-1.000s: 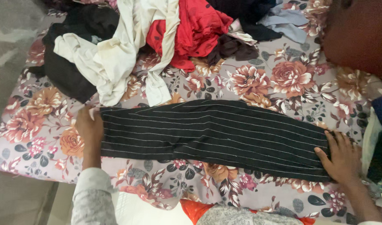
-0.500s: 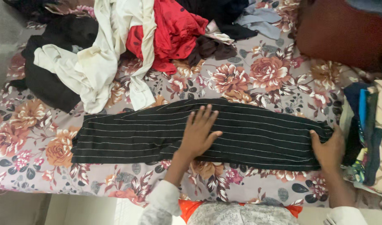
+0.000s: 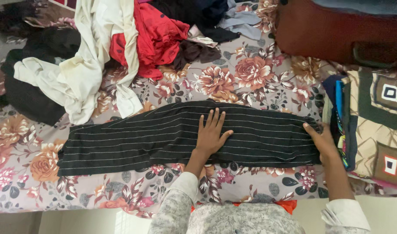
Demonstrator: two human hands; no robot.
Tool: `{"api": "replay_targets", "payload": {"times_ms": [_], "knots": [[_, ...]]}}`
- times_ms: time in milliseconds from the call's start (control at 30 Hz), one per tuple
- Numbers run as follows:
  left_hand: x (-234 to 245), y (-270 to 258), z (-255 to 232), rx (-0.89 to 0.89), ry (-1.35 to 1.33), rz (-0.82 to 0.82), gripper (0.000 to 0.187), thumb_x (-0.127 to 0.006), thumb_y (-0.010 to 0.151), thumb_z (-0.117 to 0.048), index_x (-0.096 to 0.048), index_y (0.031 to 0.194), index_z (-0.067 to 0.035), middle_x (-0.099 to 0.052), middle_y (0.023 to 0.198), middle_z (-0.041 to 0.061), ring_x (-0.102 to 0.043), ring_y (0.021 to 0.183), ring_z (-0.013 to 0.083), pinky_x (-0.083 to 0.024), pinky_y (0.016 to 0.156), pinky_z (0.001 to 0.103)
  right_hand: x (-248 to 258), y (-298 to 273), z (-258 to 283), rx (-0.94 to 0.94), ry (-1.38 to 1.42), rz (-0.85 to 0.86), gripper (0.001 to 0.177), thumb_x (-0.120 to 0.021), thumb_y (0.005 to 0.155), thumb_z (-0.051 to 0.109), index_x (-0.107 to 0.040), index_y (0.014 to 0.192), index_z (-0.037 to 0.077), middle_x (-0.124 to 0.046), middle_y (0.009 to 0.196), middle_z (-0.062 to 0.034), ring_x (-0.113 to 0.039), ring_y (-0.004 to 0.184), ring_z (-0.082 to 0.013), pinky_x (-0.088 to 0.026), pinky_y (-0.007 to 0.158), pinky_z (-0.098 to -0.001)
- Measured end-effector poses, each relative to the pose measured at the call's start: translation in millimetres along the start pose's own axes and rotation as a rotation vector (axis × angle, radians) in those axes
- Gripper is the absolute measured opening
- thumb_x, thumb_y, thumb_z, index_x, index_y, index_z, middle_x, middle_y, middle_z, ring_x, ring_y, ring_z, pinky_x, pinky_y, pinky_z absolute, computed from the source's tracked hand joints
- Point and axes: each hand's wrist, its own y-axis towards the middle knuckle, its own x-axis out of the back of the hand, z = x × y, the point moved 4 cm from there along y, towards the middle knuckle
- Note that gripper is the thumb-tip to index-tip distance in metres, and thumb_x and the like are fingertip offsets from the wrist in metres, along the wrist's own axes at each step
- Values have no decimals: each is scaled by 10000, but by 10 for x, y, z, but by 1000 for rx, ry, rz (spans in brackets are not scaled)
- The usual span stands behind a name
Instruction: The person folds several pieces of clothing, including patterned fabrics and dark trousers, by hand on a bed before placing them near a suitcase.
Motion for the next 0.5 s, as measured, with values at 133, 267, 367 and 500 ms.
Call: {"api": "replay_targets", "payload": {"times_ms": [133, 267, 367, 500], "knots": [[-41, 26, -67, 18, -49, 27, 754, -427, 1027, -611, -383, 1584, -105, -302, 1674, 173, -272, 1553, 336, -138, 1246, 566, -13, 44, -94, -129, 195, 12, 779, -789, 875, 405, -467, 1474, 27, -614, 1287, -148, -577, 1176, -238, -463, 999, -356], [-93, 17, -70, 7, -40, 26, 782, -434, 998, -628, -393, 1570, -97, -306, 1655, 180, -275, 1534, 340, -135, 1231, 559, -57, 76, -93, 49, 277, 27, 690, -773, 902, 286, -426, 1441, 30, -580, 1270, -81, -535, 1211, -224, -425, 1041, -352], [-94, 11, -51, 2, -20, 23, 787, -433, 996, -636, -392, 1570, -98, -307, 1664, 176, -272, 1543, 331, -136, 1235, 552, 29, 65, -123, -75, 347, 79, 638, -700, 891, 196, -394, 1443, 95, -587, 1246, -56, -569, 1185, -222, -484, 973, -344], [-89, 24, -86, -12, -12, 17, 819, -446, 988, -661, -376, 1585, -104, -295, 1669, 174, -254, 1551, 321, -126, 1246, 555, 36, 61, -146, -217, 420, 152, 478, -716, 894, 185, -551, 1316, 33, -668, 1112, -118, -674, 962, -252, -568, 821, -383]]}}
